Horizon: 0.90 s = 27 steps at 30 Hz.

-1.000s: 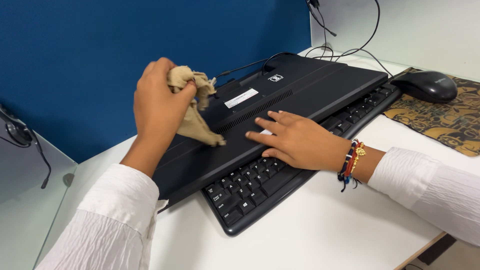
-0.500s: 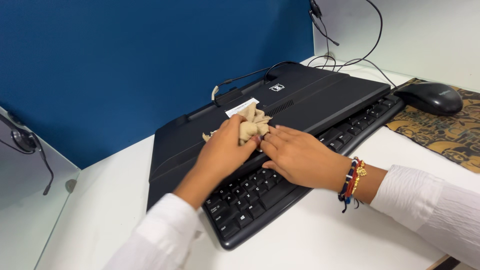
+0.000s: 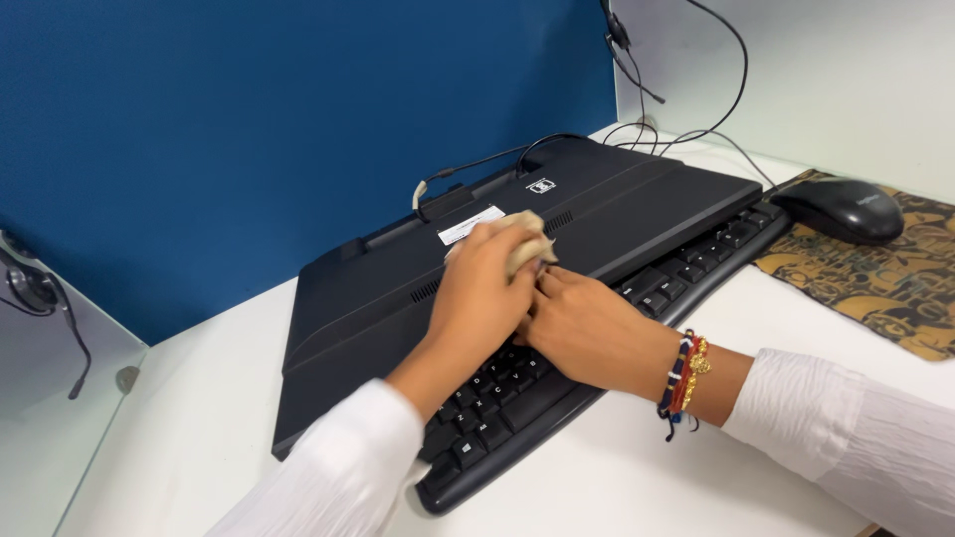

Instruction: The person wipes the back of a computer monitor with a cloth, moving it across the surface while holding the monitor steady on a desk next to a keyboard.

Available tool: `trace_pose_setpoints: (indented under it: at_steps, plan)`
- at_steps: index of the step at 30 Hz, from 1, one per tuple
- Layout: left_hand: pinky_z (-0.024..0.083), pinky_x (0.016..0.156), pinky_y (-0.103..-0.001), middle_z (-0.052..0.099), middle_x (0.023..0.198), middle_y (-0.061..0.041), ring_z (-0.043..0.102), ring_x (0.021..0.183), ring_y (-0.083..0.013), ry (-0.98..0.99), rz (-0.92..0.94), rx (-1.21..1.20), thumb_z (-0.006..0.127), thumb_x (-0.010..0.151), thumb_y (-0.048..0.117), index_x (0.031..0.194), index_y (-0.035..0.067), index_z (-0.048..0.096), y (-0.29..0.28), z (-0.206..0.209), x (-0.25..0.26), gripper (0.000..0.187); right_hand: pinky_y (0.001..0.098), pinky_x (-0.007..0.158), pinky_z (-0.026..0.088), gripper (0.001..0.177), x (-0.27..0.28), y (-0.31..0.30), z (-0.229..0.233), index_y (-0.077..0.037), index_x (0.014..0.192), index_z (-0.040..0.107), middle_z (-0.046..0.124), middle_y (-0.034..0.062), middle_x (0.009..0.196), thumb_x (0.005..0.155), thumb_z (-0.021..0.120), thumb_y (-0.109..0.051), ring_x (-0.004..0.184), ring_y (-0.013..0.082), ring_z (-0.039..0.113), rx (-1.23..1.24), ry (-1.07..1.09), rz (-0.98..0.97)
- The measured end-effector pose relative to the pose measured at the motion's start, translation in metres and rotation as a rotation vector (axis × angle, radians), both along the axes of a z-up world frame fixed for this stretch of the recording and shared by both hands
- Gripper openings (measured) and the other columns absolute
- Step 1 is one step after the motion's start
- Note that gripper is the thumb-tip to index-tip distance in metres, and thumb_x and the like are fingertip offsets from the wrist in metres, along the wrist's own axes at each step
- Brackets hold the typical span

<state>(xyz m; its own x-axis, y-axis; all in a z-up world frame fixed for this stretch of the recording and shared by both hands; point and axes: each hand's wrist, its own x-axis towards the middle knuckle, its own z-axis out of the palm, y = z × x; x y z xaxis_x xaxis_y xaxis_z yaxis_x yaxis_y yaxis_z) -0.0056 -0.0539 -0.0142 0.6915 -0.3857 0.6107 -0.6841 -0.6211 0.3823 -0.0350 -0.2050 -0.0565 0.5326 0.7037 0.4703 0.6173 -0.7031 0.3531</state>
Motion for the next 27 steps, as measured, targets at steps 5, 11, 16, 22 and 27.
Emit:
trace_pose_setpoints:
  at_steps: [5, 11, 16, 22, 27]
  plan:
    - [0.052, 0.096, -0.041, 0.067, 0.117, -0.007, 0.066, 0.110, -0.0287, 0.174, -0.157, 0.168, 0.069, 0.087, 0.026, 0.114, 0.018, 0.074, -0.060, 0.016, 0.032, 0.029, 0.0379, 0.079, 0.056, 0.024, 0.000, -0.002, 0.003, -0.011, 0.123, 0.064, 0.071, 0.0118, 0.096, 0.104, 0.054, -0.020, 0.086, 0.0268, 0.071, -0.095, 0.391, -0.248]
    - [0.050, 0.099, -0.040, 0.066, 0.122, -0.008, 0.065, 0.114, -0.0270, 0.250, -0.309, 0.251, 0.061, 0.094, 0.034, 0.115, 0.019, 0.074, -0.071, 0.011, 0.074, 0.029, 0.0411, 0.075, 0.054, 0.032, 0.002, -0.004, 0.000, 0.000, 0.116, 0.064, 0.070, 0.0166, 0.099, 0.086, 0.063, -0.012, 0.084, 0.0301, 0.070, -0.057, 0.218, -0.054]
    - [0.047, 0.101, -0.040, 0.063, 0.134, -0.010, 0.060, 0.120, -0.0277, 0.256, -0.363, 0.241, 0.061, 0.094, 0.031, 0.126, 0.018, 0.071, -0.032, 0.006, 0.072, 0.036, 0.0443, 0.089, 0.049, 0.047, -0.004, -0.004, 0.005, -0.001, 0.131, 0.059, 0.068, 0.0171, 0.104, 0.090, 0.066, -0.023, 0.100, 0.0337, 0.064, 0.196, 0.125, 0.119]
    - [0.055, 0.091, -0.036, 0.074, 0.118, -0.008, 0.071, 0.107, -0.0222, 0.475, -0.230, 0.137, 0.060, 0.094, 0.038, 0.131, 0.019, 0.064, 0.017, 0.022, 0.065, 0.042, 0.0459, 0.101, 0.046, 0.046, -0.007, -0.005, 0.011, -0.002, 0.131, 0.058, 0.064, 0.0172, 0.118, 0.090, 0.066, -0.021, 0.113, 0.0350, 0.061, 0.246, 0.098, 0.194]
    - [0.057, 0.091, -0.035, 0.077, 0.116, -0.009, 0.074, 0.104, -0.0213, 0.482, -0.005, 0.130, 0.066, 0.092, 0.040, 0.129, 0.020, 0.064, 0.046, 0.025, 0.056, 0.042, 0.0458, 0.101, 0.045, 0.051, -0.008, -0.004, 0.012, 0.000, 0.131, 0.057, 0.061, 0.0199, 0.124, 0.085, 0.068, -0.019, 0.115, 0.0372, 0.059, 0.262, 0.060, 0.223]
